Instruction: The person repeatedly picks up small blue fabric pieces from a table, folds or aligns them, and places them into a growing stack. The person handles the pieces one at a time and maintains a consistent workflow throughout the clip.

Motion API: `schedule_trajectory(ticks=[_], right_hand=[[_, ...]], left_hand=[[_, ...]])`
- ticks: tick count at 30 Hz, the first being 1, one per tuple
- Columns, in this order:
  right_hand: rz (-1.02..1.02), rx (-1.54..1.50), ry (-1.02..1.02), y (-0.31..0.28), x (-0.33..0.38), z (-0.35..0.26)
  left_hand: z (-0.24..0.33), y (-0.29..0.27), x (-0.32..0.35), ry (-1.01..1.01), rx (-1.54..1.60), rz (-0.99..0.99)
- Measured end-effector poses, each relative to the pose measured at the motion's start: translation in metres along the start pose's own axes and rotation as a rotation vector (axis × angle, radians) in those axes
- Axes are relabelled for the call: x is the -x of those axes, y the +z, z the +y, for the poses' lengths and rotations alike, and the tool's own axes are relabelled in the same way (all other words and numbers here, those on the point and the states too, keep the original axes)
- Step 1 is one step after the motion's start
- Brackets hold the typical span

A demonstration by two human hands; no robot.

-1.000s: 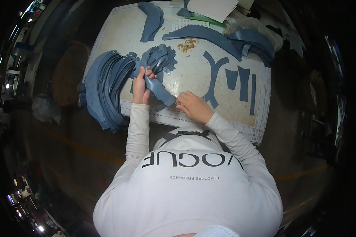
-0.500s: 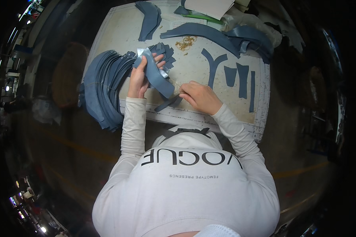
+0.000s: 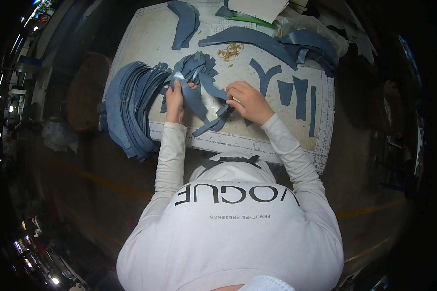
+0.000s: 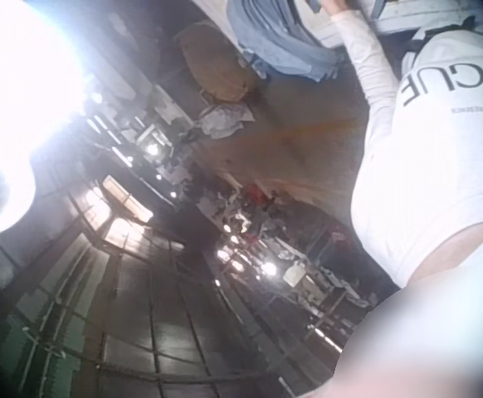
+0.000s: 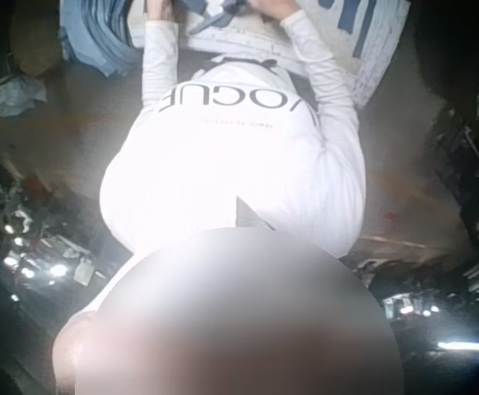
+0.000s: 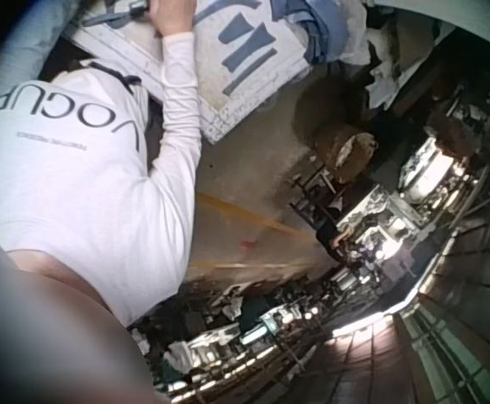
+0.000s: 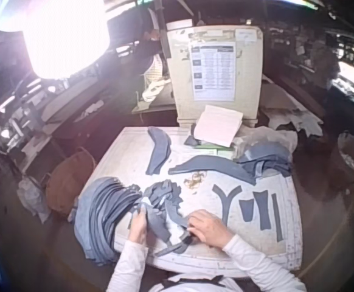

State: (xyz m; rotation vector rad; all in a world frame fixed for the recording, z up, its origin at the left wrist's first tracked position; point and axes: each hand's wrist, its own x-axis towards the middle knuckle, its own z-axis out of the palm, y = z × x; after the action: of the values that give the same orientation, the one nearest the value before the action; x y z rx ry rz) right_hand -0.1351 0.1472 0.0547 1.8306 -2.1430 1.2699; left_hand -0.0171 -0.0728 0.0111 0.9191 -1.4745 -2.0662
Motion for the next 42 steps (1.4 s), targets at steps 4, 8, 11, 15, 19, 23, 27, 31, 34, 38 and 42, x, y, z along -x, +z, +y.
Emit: schedule_trajectory(ticks=[4,8,11,15,19,23,27,31,34,38,42], right_hand=[[-0.008,-0.332,0.385,0.004,0.005,0.015],[0.022,-0.483,0.426,0.005,-0.009,0.021],[0.015,-0.525,0.257,0.005,-0.021,0.014],[-0.062,-0.325,0.039,0.008,-0.035,-0.001],[-0.072,-0.199,-0.028,0.013,-0.034,-0.014],[-0.074,-0.134,-0.019,0.015,-0.027,-0.022],[-0.128,-0.133,-0.003,0.018,-0.012,-0.033],[-0.242,-0.111,0.013,0.012,0.003,-0.032],[-0.335,-0.056,0.043,0.008,0.012,-0.025],[-0.476,0.046,0.156,0.006,0.016,-0.002],[-0.350,-0.080,0.536,0.013,-0.004,0.034]], left_hand=[[-0.001,-0.009,-0.005,-0.195,0.280,0.004],[0.003,-0.006,0.006,-0.542,0.380,-0.261],[0.008,0.013,0.021,-0.681,0.307,-0.378],[0.018,0.033,0.036,-0.459,0.314,-0.356],[0.025,0.031,0.030,-0.524,0.142,-0.389],[0.029,0.025,0.024,-0.511,0.059,-0.363],[0.046,0.023,0.019,-0.229,0.039,-0.180],[0.063,0.018,0.019,0.023,-0.152,0.065],[0.078,0.007,0.015,0.122,-0.128,0.166],[0.101,-0.008,0.016,0.245,0.092,0.185],[0.132,-0.029,0.032,0.399,-0.056,0.218]])
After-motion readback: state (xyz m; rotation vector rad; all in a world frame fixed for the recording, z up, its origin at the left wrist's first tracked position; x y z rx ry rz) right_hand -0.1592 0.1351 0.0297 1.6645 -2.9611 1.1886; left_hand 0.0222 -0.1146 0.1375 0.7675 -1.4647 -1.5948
